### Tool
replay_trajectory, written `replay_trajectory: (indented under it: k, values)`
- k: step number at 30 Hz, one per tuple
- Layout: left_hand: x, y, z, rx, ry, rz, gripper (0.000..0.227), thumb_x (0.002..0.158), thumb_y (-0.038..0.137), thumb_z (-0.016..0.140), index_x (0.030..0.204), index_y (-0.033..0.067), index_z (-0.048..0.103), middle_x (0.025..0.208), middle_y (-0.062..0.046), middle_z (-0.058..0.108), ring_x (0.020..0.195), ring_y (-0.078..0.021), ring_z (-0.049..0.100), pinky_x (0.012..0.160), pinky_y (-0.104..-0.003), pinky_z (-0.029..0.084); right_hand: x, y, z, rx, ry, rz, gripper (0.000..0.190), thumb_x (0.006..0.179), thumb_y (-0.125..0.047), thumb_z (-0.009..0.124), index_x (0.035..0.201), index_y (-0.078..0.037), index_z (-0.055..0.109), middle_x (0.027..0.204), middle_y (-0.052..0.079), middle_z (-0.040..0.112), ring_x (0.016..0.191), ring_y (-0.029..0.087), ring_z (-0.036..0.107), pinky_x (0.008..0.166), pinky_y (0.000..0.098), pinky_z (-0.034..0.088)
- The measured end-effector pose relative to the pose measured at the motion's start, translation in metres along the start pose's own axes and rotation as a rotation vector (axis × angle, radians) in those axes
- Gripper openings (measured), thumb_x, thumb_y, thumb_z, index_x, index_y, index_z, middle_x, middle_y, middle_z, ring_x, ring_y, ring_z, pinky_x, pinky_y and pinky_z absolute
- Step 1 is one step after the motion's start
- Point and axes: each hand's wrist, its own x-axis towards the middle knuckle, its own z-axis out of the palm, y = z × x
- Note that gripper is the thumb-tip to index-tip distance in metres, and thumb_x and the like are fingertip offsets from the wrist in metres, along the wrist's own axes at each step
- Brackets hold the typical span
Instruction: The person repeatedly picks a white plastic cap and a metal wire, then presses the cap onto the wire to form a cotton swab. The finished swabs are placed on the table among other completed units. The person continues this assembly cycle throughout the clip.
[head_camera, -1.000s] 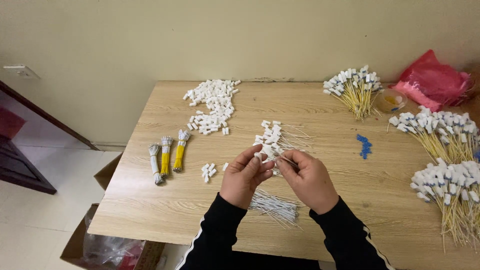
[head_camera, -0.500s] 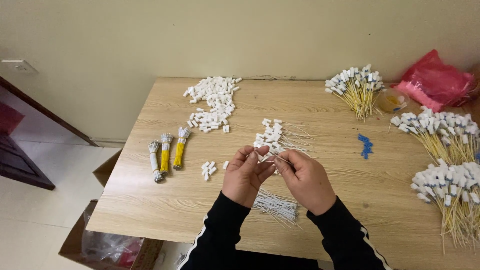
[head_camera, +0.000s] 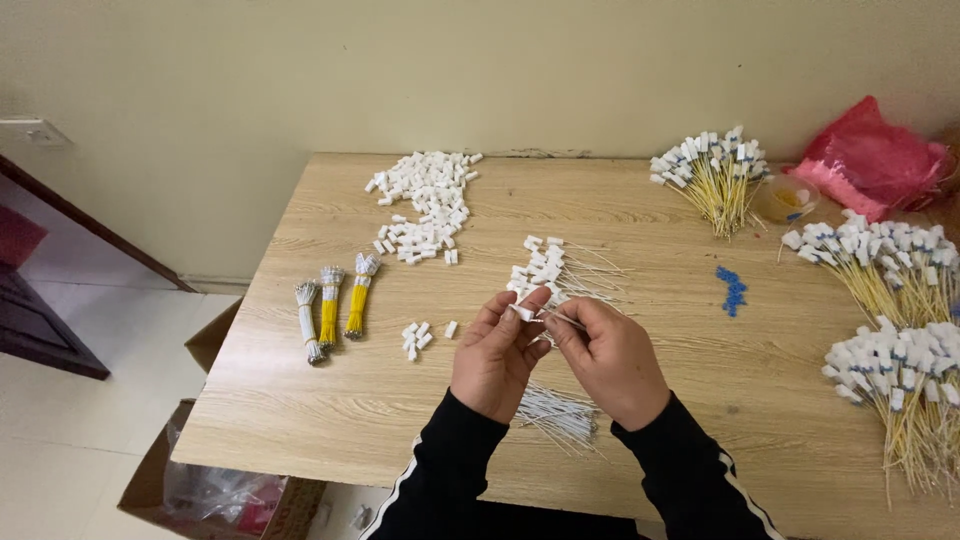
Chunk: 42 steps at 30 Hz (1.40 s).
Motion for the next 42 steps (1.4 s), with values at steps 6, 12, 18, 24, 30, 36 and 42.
replay_trajectory:
  k: [6, 12, 18, 24, 30, 36, 42]
  values:
    - [-0.003, -0.002, 0.001, -0.007, 0.002, -0.012, 0.015, 0.098, 0.016, 0.049, 0.113, 0.0173, 0.05, 0.129, -0.019, 0.062, 0.101, -0.0249, 0.068, 0.077, -0.031, 0.058, 0.003, 0.008, 0.002, 0.019, 0.015, -0.026, 0.013, 0.089, -0.021, 0.065, 0.084, -0.009, 0.068, 0.067, 0.015, 0.066, 0.074, 0.035, 0.066, 0.07, 0.0405, 0.052]
    - [-0.001, -0.006, 0.002, 0.046, 0.025, 0.034, 0.014, 0.099, 0.014, 0.048, 0.113, 0.015, 0.047, 0.126, -0.021, 0.063, 0.102, -0.0269, 0.067, 0.082, -0.034, 0.056, 0.004, 0.003, 0.006, 0.065, 0.005, -0.072, 0.011, 0.089, -0.017, 0.065, 0.082, -0.009, 0.068, 0.065, 0.012, 0.067, 0.073, 0.032, 0.068, 0.071, 0.0391, 0.053]
    - [-0.003, -0.004, 0.005, 0.058, 0.034, 0.053, 0.014, 0.099, 0.013, 0.048, 0.113, 0.0141, 0.046, 0.12, -0.018, 0.066, 0.102, -0.0264, 0.068, 0.083, -0.034, 0.055, 0.005, 0.01, 0.009, 0.134, -0.024, -0.033, 0.016, 0.095, -0.016, 0.057, 0.087, -0.005, 0.066, 0.069, 0.016, 0.067, 0.073, 0.032, 0.066, 0.073, 0.0426, 0.052]
    - [0.007, -0.022, 0.001, 0.121, 0.072, 0.119, 0.014, 0.099, 0.011, 0.049, 0.112, 0.0136, 0.046, 0.118, -0.018, 0.066, 0.108, -0.0291, 0.065, 0.088, -0.037, 0.052, 0.01, 0.02, 0.017, -0.023, 0.014, -0.119, 0.013, 0.095, -0.017, 0.058, 0.09, -0.007, 0.064, 0.075, 0.018, 0.065, 0.082, 0.039, 0.065, 0.075, 0.0457, 0.051]
    - [0.03, -0.021, -0.033, 0.469, 0.138, 0.133, 0.026, 0.096, 0.012, 0.054, 0.122, 0.0105, 0.047, 0.113, -0.012, 0.067, 0.095, -0.0208, 0.066, 0.077, -0.03, 0.057, 0.024, 0.053, 0.038, -0.087, -0.075, -0.047, 0.015, 0.095, -0.019, 0.057, 0.093, -0.008, 0.066, 0.076, 0.017, 0.066, 0.085, 0.038, 0.066, 0.077, 0.0468, 0.051]
    - [0.08, -0.008, -0.199, 2.245, 0.436, 0.34, 0.057, 0.08, 0.033, 0.074, 0.131, 0.019, 0.053, 0.119, -0.01, 0.057, 0.105, -0.0319, 0.062, 0.083, -0.042, 0.055, 0.045, 0.133, 0.069, -0.213, -0.141, -0.022, 0.02, 0.097, -0.018, 0.052, 0.105, -0.006, 0.066, 0.091, 0.019, 0.068, 0.096, 0.038, 0.065, 0.086, 0.0474, 0.05]
    - [0.084, -0.012, -0.244, 2.407, 0.295, 0.221, 0.034, 0.074, 0.007, 0.075, 0.105, 0.0081, 0.062, 0.105, -0.01, 0.057, 0.096, -0.03, 0.064, 0.071, -0.035, 0.061, 0.051, 0.116, 0.053, -0.106, -0.168, 0.123, 0.026, 0.098, -0.027, 0.05, 0.109, -0.009, 0.066, 0.089, 0.02, 0.069, 0.093, 0.04, 0.066, 0.082, 0.0493, 0.05]
